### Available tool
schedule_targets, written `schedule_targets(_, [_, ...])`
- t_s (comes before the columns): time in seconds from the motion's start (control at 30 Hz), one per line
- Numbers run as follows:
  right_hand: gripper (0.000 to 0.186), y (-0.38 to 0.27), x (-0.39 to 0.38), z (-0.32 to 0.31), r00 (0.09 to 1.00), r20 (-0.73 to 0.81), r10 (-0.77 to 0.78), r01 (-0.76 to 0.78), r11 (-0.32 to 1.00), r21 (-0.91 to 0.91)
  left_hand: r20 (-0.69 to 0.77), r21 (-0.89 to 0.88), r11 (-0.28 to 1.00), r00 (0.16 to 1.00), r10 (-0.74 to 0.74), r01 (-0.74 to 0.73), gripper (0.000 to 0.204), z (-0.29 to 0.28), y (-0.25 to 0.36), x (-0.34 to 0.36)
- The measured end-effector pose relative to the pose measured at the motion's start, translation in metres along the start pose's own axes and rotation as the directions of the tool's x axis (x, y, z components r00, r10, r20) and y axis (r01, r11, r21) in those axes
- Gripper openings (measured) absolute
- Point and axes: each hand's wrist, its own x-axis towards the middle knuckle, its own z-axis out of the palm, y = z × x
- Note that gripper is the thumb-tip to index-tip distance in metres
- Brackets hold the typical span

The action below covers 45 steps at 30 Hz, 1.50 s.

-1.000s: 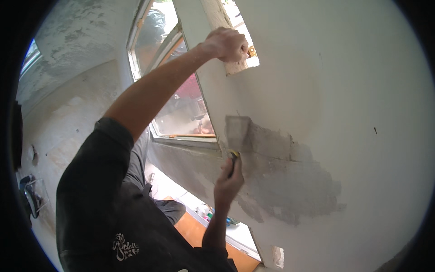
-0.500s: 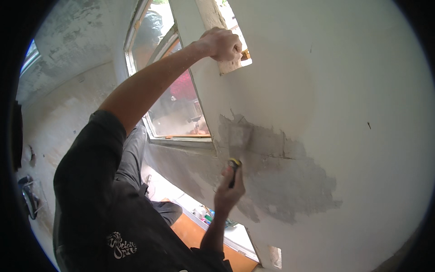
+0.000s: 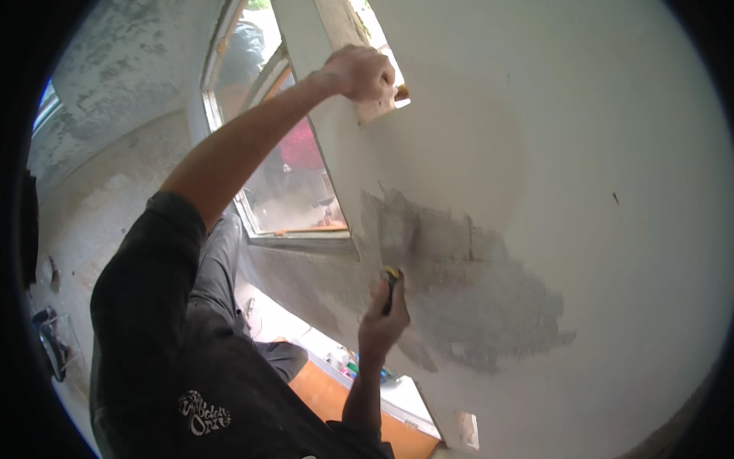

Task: The person patches a wall above a window using a putty knife to apply and smooth joint compound over a damaged area.

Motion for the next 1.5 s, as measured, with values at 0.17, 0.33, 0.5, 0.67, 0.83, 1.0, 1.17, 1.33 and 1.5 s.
schedule_targets(0.17, [0.030, -0.001, 0.005, 0.019, 0.997, 0.083, 0.007, -0.004, 1.000, -0.029, -0.031, -0.058, 0.998, 0.999, 0.033, -0.034, 0.021, 0.003, -0.010, -0.001])
schedule_targets(0.33, [0.028, -0.005, 0.007, -0.003, 0.997, 0.070, 0.021, -0.021, 1.000, -0.006, 0.032, -0.009, 1.000, 0.999, 0.011, -0.011, 0.022, 0.002, 0.000, 0.003])
schedule_targets(0.5, [0.030, 0.012, 0.017, 0.036, 0.985, 0.049, -0.166, 0.168, 0.985, -0.048, 0.024, -0.011, 0.999, 0.999, 0.036, -0.035, 0.029, 0.001, -0.014, 0.008])
schedule_targets(0.67, [0.030, 0.023, -0.005, 0.015, 0.999, 0.032, -0.032, 0.029, 0.996, 0.090, -0.001, 0.006, 1.000, 1.000, 0.004, -0.004, 0.026, -0.004, -0.003, 0.003])
schedule_targets(0.83, [0.028, 0.026, 0.006, 0.049, 0.991, 0.083, -0.106, 0.101, 0.993, 0.062, 0.012, -0.062, 0.998, 0.999, -0.032, 0.033, 0.026, -0.009, -0.003, -0.001])
schedule_targets(1.0, [0.028, 0.023, -0.003, -0.009, 0.999, 0.052, -0.009, 0.005, 0.996, 0.087, -0.050, 0.028, 0.998, 0.997, 0.058, -0.057, 0.024, -0.001, -0.002, 0.001])
schedule_targets(1.17, [0.029, 0.022, 0.016, 0.044, 0.971, 0.234, -0.048, 0.069, 0.994, -0.083, 0.005, -0.040, 0.999, 1.000, -0.026, 0.027, 0.021, -0.004, -0.003, -0.004])
schedule_targets(1.33, [0.030, 0.019, 0.005, -0.009, 0.990, 0.137, -0.033, 0.026, 0.998, 0.057, 0.019, 0.005, 0.997, 0.996, 0.083, -0.083, 0.029, -0.007, 0.001, 0.005])
schedule_targets(1.5, [0.030, 0.023, -0.021, -0.053, 0.975, 0.196, 0.106, -0.131, 0.984, 0.121, -0.033, -0.039, 0.999, 0.999, 0.020, -0.021, 0.030, -0.019, 0.008, -0.010])
